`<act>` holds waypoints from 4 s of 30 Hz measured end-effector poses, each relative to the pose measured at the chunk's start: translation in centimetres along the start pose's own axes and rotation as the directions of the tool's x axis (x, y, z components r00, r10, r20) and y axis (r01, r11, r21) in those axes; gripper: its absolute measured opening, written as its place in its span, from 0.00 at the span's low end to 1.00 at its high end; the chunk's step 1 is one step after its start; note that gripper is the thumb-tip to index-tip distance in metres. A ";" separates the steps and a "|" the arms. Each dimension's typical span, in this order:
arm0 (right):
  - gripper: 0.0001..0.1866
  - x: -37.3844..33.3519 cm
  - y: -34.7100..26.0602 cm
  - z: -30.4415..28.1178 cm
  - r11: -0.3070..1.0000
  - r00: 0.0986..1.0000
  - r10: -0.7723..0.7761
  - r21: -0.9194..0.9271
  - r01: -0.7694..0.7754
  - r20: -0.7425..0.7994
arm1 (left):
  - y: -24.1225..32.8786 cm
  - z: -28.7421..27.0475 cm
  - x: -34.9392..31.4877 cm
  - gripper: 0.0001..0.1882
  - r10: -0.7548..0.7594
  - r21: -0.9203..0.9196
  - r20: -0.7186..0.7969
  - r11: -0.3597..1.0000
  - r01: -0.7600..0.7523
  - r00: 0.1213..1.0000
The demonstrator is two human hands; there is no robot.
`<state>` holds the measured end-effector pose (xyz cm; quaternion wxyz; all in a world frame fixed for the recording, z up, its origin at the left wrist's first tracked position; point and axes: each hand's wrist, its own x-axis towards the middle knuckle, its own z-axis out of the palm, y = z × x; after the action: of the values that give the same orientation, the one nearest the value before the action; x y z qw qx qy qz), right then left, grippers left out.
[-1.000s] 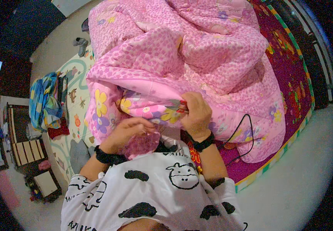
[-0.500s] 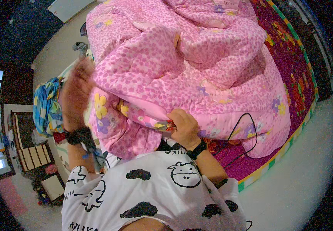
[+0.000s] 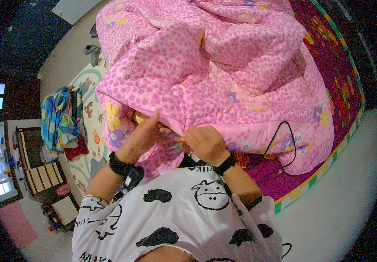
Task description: Repairing a pink floral blanket using a needle and thread.
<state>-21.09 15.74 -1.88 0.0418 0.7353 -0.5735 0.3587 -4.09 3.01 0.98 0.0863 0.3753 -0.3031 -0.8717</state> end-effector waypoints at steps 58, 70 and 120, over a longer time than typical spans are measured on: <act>0.11 3.1 5.2 -20.4 0.597 0.532 0.768 0.700 -0.392 -0.357 | -1.6 0.1 7.4 0.10 0.367 -0.094 -0.150 0.919 -0.382 0.918; 0.10 -1.4 3.2 -11.8 0.465 0.454 0.884 0.321 -0.825 -0.114 | -3.9 7.7 6.3 0.17 0.217 -0.109 -0.056 0.969 -0.222 0.974; 0.07 -4.3 8.5 -18.9 0.472 0.424 0.873 0.640 -0.606 -0.243 | -0.6 0.3 8.9 0.16 0.574 -0.197 -0.093 0.790 -0.580 0.814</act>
<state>-38.01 25.32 6.65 -0.1411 0.2425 -0.7036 0.6529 -10.55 0.22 -4.58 0.3925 0.2657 -0.3054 -0.8259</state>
